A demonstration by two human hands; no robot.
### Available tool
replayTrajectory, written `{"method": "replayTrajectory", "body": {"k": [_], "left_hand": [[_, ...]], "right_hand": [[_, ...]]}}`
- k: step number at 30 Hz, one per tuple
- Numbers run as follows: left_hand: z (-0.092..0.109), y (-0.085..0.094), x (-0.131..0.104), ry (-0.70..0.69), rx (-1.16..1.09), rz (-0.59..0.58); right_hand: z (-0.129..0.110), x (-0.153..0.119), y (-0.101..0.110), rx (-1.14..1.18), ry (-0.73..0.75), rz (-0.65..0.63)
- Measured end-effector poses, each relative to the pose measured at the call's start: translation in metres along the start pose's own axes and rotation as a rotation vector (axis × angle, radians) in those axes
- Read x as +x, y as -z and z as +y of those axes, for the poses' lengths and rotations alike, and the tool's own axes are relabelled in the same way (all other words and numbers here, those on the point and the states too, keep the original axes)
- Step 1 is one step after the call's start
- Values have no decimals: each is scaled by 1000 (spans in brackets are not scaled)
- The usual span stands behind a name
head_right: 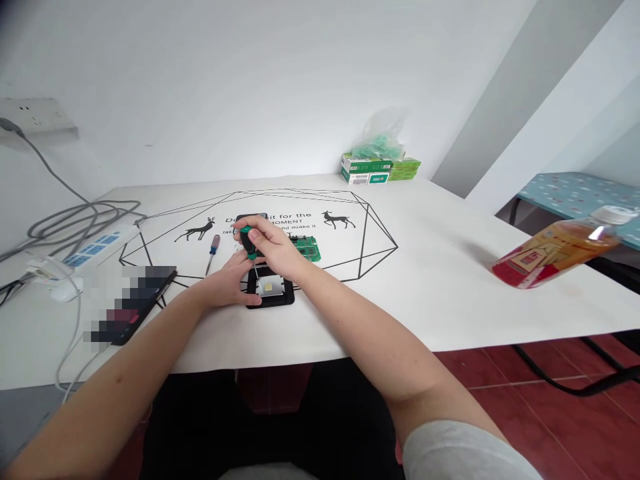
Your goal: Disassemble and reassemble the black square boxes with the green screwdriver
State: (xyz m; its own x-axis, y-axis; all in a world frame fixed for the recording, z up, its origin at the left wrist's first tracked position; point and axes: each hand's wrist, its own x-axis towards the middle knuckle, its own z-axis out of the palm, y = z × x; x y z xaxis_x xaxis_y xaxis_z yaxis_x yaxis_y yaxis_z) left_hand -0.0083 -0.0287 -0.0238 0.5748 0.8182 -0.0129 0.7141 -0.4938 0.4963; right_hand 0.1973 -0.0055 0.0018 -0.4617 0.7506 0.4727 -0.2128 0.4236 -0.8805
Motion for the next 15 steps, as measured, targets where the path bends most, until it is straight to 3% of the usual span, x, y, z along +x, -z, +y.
{"method": "replayTrajectory", "body": {"k": [4, 10, 15], "left_hand": [[-4, 0, 2, 1, 7, 3], [-12, -1, 5, -8, -11, 15], [-11, 1, 6, -23, -20, 7]], "right_hand": [[-4, 0, 2, -119, 98, -3], [-5, -1, 1, -449, 253, 197], [-8, -1, -1, -400, 326, 243]]}}
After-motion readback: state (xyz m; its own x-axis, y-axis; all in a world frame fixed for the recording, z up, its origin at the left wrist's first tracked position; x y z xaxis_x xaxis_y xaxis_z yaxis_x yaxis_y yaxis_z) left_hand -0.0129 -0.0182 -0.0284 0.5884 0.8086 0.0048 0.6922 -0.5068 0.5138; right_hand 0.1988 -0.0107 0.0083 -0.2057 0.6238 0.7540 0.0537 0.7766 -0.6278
